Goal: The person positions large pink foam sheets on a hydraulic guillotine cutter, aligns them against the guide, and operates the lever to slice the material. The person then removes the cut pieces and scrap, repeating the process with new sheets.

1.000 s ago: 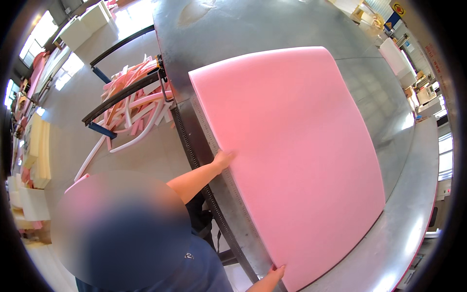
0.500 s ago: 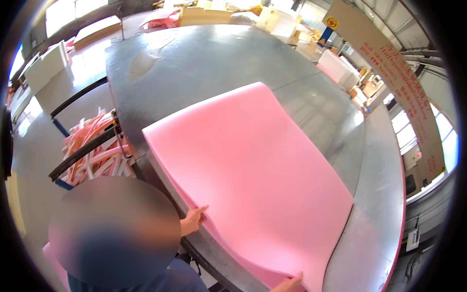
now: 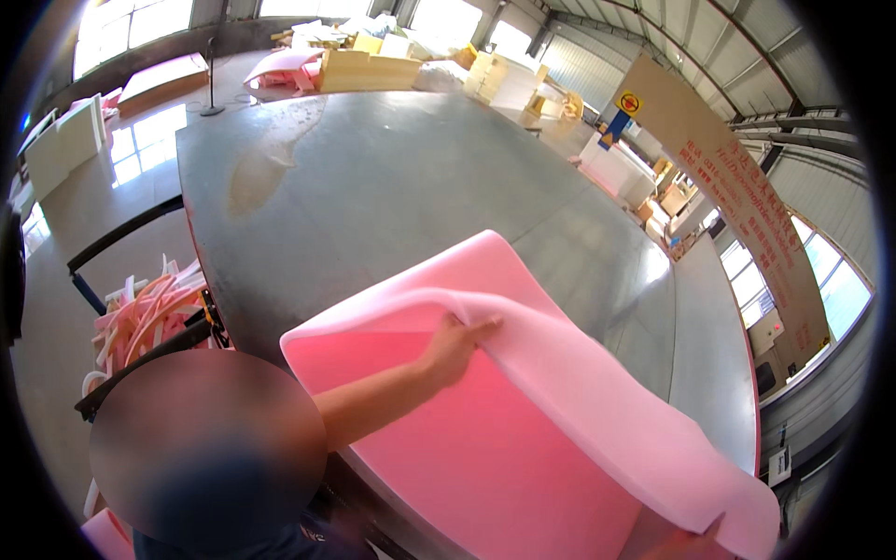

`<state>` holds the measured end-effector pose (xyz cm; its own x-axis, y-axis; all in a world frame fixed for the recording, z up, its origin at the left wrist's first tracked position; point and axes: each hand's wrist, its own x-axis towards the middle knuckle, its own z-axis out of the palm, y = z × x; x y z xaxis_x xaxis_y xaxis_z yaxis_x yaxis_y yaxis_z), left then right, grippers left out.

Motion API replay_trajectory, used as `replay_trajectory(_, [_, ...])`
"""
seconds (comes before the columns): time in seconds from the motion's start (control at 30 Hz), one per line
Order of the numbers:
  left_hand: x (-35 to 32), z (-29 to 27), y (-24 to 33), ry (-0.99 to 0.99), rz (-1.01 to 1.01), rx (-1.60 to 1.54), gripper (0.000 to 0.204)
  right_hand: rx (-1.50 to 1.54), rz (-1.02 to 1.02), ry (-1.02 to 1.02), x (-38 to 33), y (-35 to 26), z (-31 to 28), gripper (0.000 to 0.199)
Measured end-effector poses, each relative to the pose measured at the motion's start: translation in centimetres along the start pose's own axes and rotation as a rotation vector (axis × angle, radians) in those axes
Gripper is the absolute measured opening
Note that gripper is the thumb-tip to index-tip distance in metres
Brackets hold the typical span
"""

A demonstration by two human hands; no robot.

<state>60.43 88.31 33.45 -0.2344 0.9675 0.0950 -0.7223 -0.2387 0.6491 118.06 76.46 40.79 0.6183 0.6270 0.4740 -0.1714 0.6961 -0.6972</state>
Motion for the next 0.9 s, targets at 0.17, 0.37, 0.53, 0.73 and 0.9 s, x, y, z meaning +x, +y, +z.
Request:
replay_trajectory(0.17, [2.2,-3.4,12.1,0.035,0.187,-0.060,0.019,0.050,-0.043,-0.108,-10.6,1.2,4.1,0.054])
replay_trajectory(0.37, [5.6,-14.8,24.3,-0.051,0.356,-0.103,0.023,0.213,0.076,-0.211,-21.0,7.8,12.9,0.059])
replay_trajectory(0.53, [5.4,-25.0,29.1,0.119,0.297,-0.290,0.044,0.323,0.219,-0.420,-26.6,12.4,25.3,0.064])
replay_trajectory(0.73, [-1.9,-44.0,30.6,0.829,0.112,-0.016,0.057,0.442,0.562,-0.687,-36.2,20.3,46.0,0.064])
replay_trajectory(0.9, [-15.8,-66.0,29.7,1.040,0.033,-0.108,0.049,0.435,0.679,-0.867,-46.8,28.4,64.1,0.056])
